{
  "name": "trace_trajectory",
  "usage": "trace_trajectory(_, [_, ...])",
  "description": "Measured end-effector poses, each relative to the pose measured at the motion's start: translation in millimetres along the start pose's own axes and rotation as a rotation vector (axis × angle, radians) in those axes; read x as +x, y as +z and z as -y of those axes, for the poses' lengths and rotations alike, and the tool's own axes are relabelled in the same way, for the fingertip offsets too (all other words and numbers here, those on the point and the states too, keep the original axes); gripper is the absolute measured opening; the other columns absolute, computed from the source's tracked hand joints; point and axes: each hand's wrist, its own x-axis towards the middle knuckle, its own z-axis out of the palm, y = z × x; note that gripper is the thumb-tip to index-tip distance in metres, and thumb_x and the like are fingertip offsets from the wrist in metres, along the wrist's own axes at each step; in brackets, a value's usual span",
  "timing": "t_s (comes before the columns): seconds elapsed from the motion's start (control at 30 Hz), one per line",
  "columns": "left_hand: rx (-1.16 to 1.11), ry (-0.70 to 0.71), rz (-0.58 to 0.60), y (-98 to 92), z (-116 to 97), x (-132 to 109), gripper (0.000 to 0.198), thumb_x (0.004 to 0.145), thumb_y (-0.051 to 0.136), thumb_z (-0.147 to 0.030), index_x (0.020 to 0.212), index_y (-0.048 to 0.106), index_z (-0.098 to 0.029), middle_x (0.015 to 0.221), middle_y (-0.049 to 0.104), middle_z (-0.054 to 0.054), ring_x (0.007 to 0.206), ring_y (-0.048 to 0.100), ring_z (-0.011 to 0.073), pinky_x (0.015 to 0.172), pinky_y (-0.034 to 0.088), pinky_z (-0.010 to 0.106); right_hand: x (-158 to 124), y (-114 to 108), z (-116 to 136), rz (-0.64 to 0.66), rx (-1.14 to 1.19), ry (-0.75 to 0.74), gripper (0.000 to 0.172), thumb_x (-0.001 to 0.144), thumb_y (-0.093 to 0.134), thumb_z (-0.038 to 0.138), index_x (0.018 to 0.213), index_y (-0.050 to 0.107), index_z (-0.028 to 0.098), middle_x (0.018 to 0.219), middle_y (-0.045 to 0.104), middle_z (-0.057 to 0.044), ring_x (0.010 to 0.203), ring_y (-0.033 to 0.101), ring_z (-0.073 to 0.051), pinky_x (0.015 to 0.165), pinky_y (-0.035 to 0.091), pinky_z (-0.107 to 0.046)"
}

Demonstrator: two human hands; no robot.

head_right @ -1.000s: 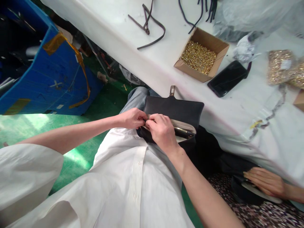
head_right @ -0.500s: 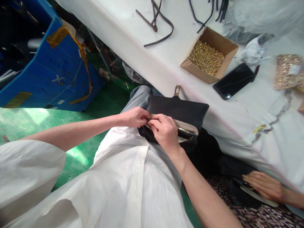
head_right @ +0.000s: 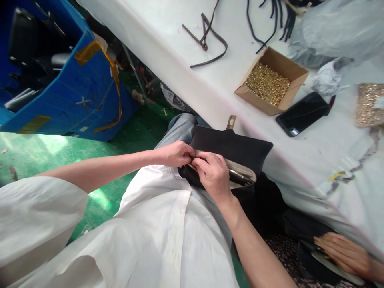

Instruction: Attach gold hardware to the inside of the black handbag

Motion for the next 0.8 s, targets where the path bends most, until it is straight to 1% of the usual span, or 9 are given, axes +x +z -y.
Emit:
trace_trajectory(0.13, [0.023,0.017,-0.01,-0.2,0,-1,0.022,0.084,0.058,-0.016,0.085,0.08,-0.012,0.069,0.067,0.001,0.062,0.051,0.0142,0.057,0.032,0.03,3,-1,1,0.027,0.035,0.025,0.015,0.108,0.07,0.017,0.106,0.082,0.027,0.119,0.078,-0.005,0.11,0.071,-0.025,0.101,0.053,-0.045])
trace_trajectory(0.3, [0.042,0.012,-0.01,-1.1,0,-3,0.021,0.086,0.059,-0.018,0.084,0.08,-0.012,0.069,0.066,0.001,0.062,0.049,0.0145,0.058,0.031,0.031,5,-2,5,0.015,0.072,0.091,0.013,0.107,0.073,0.02,0.102,0.082,0.028,0.116,0.077,-0.004,0.108,0.071,-0.025,0.099,0.052,-0.044])
trace_trajectory(0.47, [0.039,0.025,-0.014,1.0,3,-2,0.018,0.087,0.063,-0.021,0.085,0.079,-0.013,0.069,0.066,0.001,0.062,0.049,0.0146,0.057,0.029,0.033,3,-3,7,-0.029,0.128,0.111,0.009,0.107,0.073,0.018,0.1,0.072,0.025,0.11,0.078,-0.004,0.107,0.074,-0.026,0.099,0.051,-0.045])
trace_trajectory(0.57, [0.024,0.031,-0.014,1.9,4,-1,0.016,0.087,0.063,-0.021,0.08,0.075,-0.014,0.066,0.063,0.0,0.061,0.047,0.0145,0.057,0.028,0.034,3,-3,7,-0.034,0.132,0.111,0.011,0.106,0.072,0.017,0.1,0.069,0.024,0.109,0.078,-0.004,0.107,0.074,-0.026,0.098,0.051,-0.045])
trace_trajectory(0.8, [-0.002,0.03,-0.016,0.6,2,-2,0.013,0.083,0.062,-0.018,0.072,0.068,-0.016,0.063,0.056,-0.002,0.061,0.043,0.0131,0.056,0.027,0.033,4,-3,10,-0.03,0.13,0.122,0.012,0.106,0.071,0.015,0.099,0.068,0.025,0.108,0.078,-0.004,0.107,0.074,-0.026,0.098,0.05,-0.045])
